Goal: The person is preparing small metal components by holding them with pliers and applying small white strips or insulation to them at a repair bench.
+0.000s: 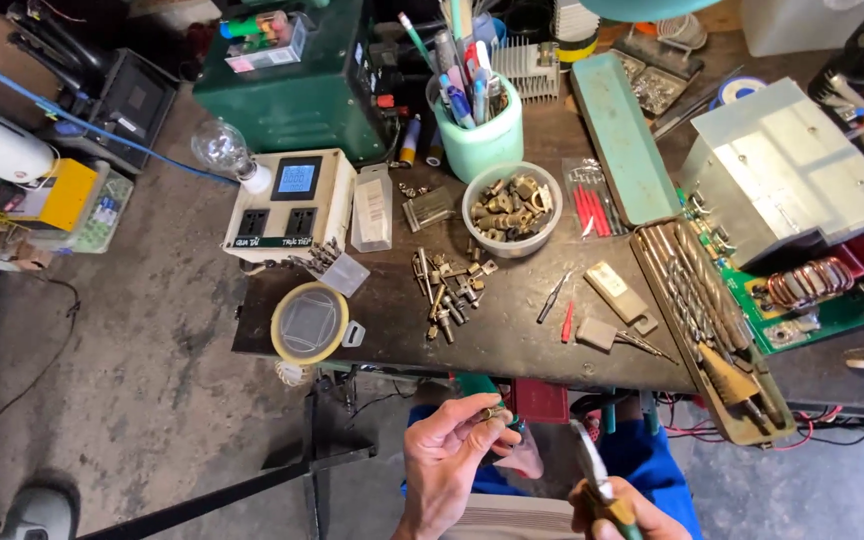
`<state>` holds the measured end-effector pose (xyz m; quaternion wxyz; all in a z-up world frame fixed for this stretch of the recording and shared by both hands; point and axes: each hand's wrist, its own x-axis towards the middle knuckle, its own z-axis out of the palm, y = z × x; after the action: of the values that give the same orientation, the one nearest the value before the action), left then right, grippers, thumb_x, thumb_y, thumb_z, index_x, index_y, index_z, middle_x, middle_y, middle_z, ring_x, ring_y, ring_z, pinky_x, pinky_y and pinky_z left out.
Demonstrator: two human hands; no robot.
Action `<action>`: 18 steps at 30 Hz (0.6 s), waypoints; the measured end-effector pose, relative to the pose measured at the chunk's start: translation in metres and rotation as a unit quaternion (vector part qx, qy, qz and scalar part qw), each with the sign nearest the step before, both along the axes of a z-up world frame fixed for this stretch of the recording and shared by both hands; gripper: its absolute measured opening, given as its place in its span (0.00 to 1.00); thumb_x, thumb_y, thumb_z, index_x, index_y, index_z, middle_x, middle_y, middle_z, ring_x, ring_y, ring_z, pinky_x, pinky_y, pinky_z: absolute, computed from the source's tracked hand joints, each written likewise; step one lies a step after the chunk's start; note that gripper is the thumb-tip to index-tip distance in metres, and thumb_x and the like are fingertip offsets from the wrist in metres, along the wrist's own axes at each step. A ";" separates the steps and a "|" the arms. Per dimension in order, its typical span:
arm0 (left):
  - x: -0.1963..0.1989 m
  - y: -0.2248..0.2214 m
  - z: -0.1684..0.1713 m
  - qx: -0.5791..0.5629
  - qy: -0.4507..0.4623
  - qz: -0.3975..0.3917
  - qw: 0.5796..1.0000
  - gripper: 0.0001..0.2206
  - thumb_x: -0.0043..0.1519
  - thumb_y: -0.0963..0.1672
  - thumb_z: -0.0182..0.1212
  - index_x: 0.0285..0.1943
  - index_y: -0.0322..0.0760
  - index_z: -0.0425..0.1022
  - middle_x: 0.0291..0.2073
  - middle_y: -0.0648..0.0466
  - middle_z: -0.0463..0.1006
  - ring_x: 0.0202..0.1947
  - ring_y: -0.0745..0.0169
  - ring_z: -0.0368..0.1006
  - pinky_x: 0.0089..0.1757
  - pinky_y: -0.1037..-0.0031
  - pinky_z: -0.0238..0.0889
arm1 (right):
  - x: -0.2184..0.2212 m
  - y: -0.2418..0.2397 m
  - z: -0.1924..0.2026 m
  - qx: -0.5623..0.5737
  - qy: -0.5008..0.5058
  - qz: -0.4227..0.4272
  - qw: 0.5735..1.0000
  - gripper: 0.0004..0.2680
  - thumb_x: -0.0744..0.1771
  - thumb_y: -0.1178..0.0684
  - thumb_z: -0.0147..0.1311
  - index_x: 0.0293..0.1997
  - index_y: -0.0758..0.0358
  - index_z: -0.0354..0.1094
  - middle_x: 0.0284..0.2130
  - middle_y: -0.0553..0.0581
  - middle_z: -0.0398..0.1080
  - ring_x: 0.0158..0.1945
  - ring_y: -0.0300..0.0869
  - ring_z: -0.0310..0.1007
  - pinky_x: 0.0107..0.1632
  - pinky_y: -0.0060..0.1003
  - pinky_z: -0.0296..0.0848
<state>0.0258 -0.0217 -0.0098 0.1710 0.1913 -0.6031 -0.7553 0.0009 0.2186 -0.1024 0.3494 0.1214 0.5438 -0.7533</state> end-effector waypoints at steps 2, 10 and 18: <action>-0.001 0.002 0.006 0.005 0.008 -0.006 1.000 0.10 0.60 0.37 0.66 0.49 0.24 0.81 0.31 0.39 0.83 0.32 0.46 0.86 0.35 0.65 0.83 | -0.006 0.001 -0.014 0.034 0.239 0.139 0.960 0.13 0.63 0.48 0.63 0.45 0.65 0.83 0.28 0.57 0.85 0.33 0.39 0.79 0.43 0.31 0.72; -0.002 0.006 0.001 0.042 -0.001 0.008 0.999 0.11 0.60 0.37 0.65 0.50 0.20 0.81 0.33 0.36 0.82 0.30 0.48 0.83 0.34 0.67 0.82 | 0.012 -0.017 -0.031 0.072 0.334 0.130 0.931 0.10 0.64 0.48 0.62 0.39 0.63 0.82 0.36 0.52 0.82 0.34 0.34 0.82 0.42 0.27 0.73; -0.003 0.003 0.004 -0.087 0.033 -0.022 0.995 0.10 0.61 0.36 0.64 0.50 0.25 0.80 0.32 0.42 0.82 0.33 0.52 0.85 0.37 0.69 0.84 | 0.017 -0.026 0.002 0.215 0.107 0.174 0.955 0.12 0.60 0.43 0.65 0.41 0.52 0.89 0.35 0.47 0.92 0.40 0.32 0.88 0.50 0.26 0.76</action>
<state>0.0232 -0.0191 -0.0057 0.1898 0.1374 -0.6643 -0.7097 0.0174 0.1926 -0.1008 0.3806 0.0152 0.7397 -0.5547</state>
